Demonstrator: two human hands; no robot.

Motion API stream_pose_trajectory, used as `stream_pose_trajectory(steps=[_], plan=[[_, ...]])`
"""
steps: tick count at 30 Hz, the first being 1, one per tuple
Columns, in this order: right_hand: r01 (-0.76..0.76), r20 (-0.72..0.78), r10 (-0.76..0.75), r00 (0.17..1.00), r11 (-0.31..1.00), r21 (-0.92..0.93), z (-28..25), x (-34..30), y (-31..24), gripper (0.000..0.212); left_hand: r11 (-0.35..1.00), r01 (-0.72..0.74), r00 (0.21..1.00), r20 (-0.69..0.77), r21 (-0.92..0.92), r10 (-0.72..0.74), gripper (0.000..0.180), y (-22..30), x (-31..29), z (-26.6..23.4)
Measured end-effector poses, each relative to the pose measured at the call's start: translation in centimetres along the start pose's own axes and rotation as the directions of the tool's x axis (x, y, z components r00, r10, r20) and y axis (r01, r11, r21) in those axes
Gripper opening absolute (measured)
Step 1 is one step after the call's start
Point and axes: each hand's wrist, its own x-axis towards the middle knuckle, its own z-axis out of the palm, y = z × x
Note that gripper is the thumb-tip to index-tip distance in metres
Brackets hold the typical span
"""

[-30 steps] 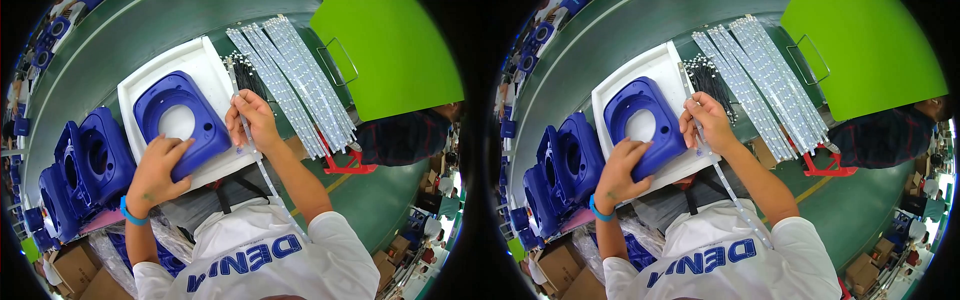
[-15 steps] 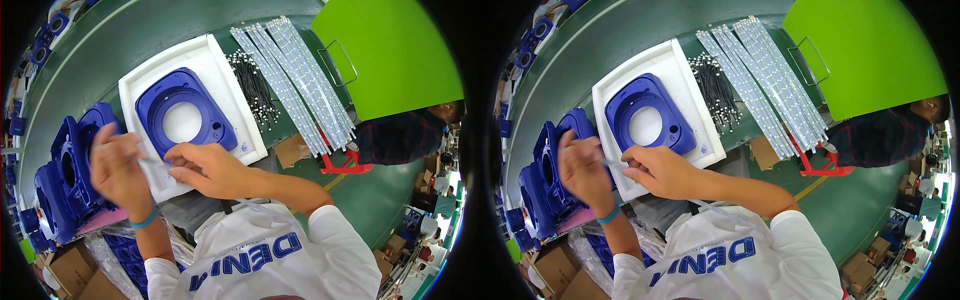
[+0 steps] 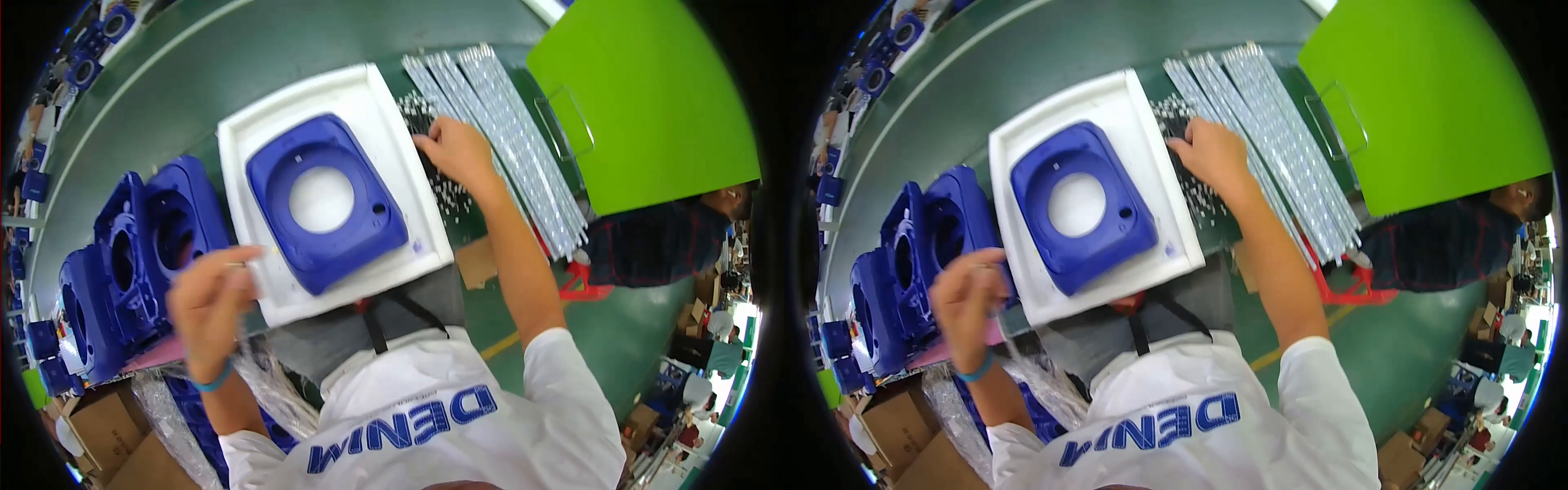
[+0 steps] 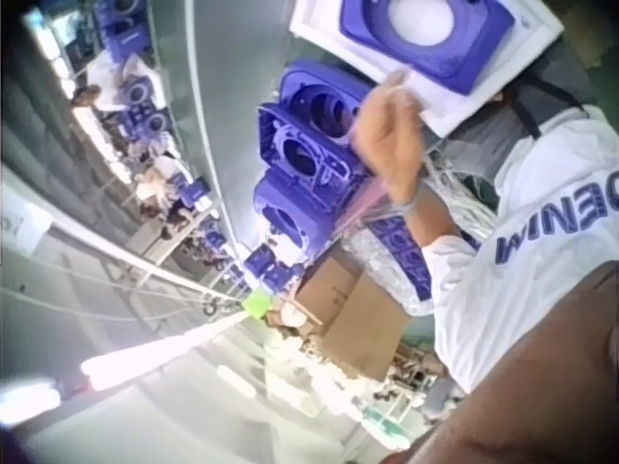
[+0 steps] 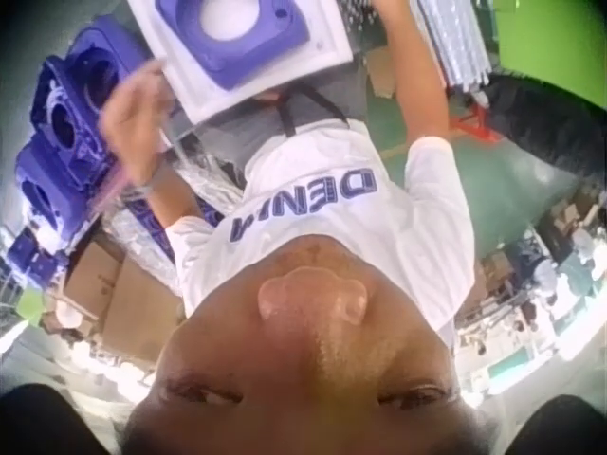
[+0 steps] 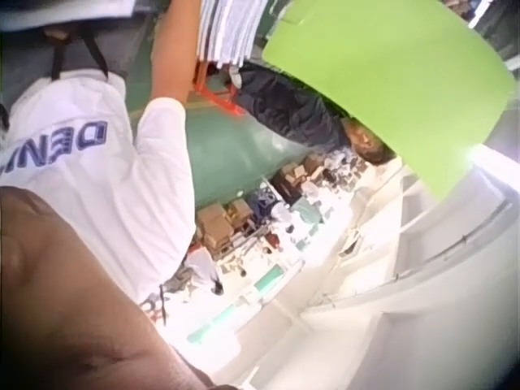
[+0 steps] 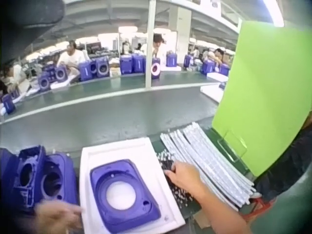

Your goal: The person assembles LED light strips into circular plastic frames by hand, taking the strips from a styrofoam tray and fitting them into the frames.

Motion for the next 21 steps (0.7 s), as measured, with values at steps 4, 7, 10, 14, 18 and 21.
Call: stream_pose_trajectory(steps=[4, 7, 10, 14, 18, 21], plan=[[0.036, -0.061, -0.029, 0.998, 0.993, 0.113, 1.7, -0.3, -0.6, 0.029, 0.967, 0.149, 0.981, 0.156, -0.206, -0.118, 0.022, -5.0, 0.3, 4.8], [-0.059, -0.030, 0.068, 0.997, 0.968, 0.244, 0.6, -1.5, -0.7, 0.023, 0.970, 0.113, 0.991, 0.100, -0.214, -0.094, 0.024, -6.2, -0.2, 5.6], [-0.010, -0.102, 0.049, 0.994, 0.934, 0.357, 0.2, -2.1, -0.7, 0.018, 0.899, 0.160, 0.986, 0.028, -0.409, -0.163, 0.027, -7.2, -0.6, 5.6], [0.053, -0.193, 0.041, 0.980, 0.889, 0.455, 0.4, -2.8, -0.5, 0.019, 0.892, 0.131, 0.987, -0.025, -0.432, -0.157, 0.029, -7.6, -0.7, 5.7], [0.086, -0.242, 0.008, 0.970, 0.922, 0.377, 0.2, -3.1, -0.6, 0.019, 0.884, 0.143, 0.985, -0.019, -0.446, -0.169, 0.031, -7.7, -0.3, 5.7], [0.107, -0.210, -0.035, 0.977, 0.934, 0.341, 0.5, -2.7, -0.4, 0.019, 0.892, 0.120, 0.986, -0.051, -0.436, -0.157, 0.032, -7.8, -0.3, 5.8]])
